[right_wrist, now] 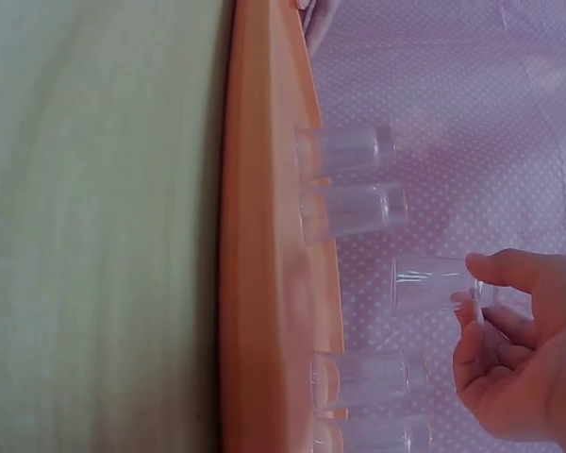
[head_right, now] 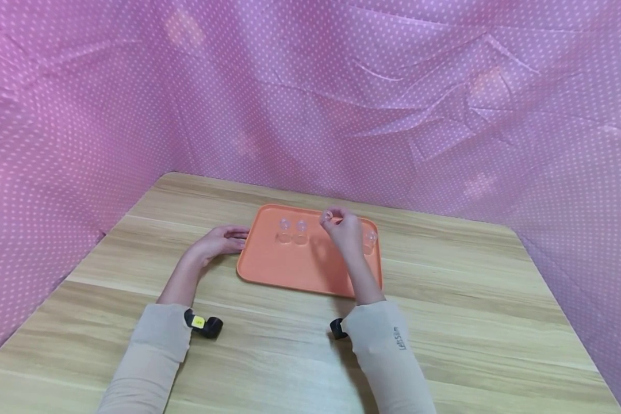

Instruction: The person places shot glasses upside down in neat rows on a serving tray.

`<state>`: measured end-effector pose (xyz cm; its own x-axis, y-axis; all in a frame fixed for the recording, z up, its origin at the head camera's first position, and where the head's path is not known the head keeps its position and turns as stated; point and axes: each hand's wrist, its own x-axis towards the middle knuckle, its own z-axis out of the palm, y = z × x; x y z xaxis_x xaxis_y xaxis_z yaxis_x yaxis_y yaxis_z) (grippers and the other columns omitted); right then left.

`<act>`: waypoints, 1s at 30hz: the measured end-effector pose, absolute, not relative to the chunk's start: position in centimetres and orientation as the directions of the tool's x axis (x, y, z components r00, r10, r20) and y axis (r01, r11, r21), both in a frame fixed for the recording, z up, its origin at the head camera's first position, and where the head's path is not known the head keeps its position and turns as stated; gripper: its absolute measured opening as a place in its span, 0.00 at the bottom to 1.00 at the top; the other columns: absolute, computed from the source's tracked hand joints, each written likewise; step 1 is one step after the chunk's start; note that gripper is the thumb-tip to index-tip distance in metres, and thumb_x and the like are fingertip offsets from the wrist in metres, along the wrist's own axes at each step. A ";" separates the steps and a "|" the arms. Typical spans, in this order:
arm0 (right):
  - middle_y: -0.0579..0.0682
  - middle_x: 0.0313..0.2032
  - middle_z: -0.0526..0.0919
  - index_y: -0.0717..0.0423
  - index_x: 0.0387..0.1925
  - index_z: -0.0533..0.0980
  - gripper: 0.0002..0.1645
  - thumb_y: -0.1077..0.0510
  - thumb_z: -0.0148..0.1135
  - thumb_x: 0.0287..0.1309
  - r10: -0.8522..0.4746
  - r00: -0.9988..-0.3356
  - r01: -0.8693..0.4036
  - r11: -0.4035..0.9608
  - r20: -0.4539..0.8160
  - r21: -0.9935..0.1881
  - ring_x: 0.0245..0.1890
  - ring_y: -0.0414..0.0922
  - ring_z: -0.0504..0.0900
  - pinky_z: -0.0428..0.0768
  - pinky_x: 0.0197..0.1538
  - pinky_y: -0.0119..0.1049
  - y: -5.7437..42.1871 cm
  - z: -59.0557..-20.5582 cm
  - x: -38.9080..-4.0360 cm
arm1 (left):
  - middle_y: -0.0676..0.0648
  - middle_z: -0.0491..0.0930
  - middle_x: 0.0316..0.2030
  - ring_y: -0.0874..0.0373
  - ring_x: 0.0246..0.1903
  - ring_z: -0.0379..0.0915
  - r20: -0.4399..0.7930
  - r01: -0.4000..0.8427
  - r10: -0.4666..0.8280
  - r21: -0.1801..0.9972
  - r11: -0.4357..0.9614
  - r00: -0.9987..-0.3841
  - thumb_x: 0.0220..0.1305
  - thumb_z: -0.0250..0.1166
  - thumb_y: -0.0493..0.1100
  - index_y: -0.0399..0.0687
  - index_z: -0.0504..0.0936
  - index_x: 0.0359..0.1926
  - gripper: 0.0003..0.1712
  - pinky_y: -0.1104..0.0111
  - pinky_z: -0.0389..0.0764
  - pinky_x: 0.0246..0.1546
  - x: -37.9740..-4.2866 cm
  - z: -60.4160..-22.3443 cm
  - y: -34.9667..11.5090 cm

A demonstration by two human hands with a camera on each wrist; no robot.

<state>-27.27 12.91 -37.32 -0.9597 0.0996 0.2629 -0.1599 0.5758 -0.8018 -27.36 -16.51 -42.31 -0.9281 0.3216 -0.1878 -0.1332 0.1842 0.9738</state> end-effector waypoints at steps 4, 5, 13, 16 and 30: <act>0.55 0.39 0.82 0.61 0.41 0.79 0.15 0.61 0.64 0.48 0.101 -0.963 -0.149 0.574 0.250 -0.805 0.30 0.46 0.78 0.74 0.26 0.29 12.7 -37.7 -27.3 | 0.32 0.64 0.59 0.43 0.55 0.65 -0.181 -0.123 0.328 0.974 0.190 -0.927 0.60 0.56 0.28 0.29 0.60 0.62 0.29 0.64 0.72 0.52 -27.4 -42.3 -16.5; 0.55 0.38 0.82 0.61 0.41 0.79 0.15 0.61 0.64 0.48 0.102 -0.964 -0.147 0.571 0.247 -0.808 0.29 0.46 0.78 0.74 0.25 0.29 12.6 -37.8 -27.3 | 0.33 0.65 0.59 0.44 0.55 0.65 -0.183 -0.126 0.326 0.974 0.188 -0.928 0.60 0.56 0.28 0.29 0.61 0.62 0.29 0.64 0.72 0.52 -27.4 -42.3 -16.5; 0.53 0.37 0.82 0.60 0.39 0.80 0.14 0.61 0.64 0.47 0.095 -0.968 -0.129 0.602 0.231 -0.788 0.22 0.42 0.74 0.71 0.22 0.28 12.3 -38.6 -27.4 | 0.33 0.65 0.59 0.43 0.55 0.66 -0.184 -0.130 0.325 0.975 0.180 -0.928 0.60 0.56 0.28 0.29 0.61 0.63 0.29 0.64 0.72 0.52 -27.4 -42.3 -16.6; 0.53 0.36 0.82 0.60 0.38 0.80 0.13 0.63 0.64 0.46 0.090 -0.969 -0.128 0.610 0.228 -0.782 0.20 0.40 0.72 0.70 0.21 0.27 12.2 -39.0 -27.4 | 0.33 0.65 0.59 0.44 0.55 0.66 -0.188 -0.131 0.322 0.973 0.189 -0.928 0.61 0.56 0.28 0.30 0.61 0.63 0.29 0.64 0.72 0.52 -27.4 -42.3 -16.6; 0.59 0.41 0.81 0.64 0.43 0.79 0.15 0.64 0.63 0.50 0.090 -0.974 -0.124 0.560 0.209 -0.820 0.20 0.50 0.82 0.74 0.19 0.25 11.6 -39.7 -27.1 | 0.33 0.65 0.58 0.44 0.54 0.66 -0.196 -0.142 0.316 0.972 0.187 -0.928 0.60 0.56 0.28 0.29 0.61 0.62 0.28 0.63 0.72 0.52 -27.4 -42.3 -16.5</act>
<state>-27.11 11.63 -39.73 -0.9738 0.0902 0.2086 -0.1237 0.5595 -0.8195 -27.42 -16.51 -42.32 -0.9281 0.3164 -0.1963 -0.1418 0.1871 0.9721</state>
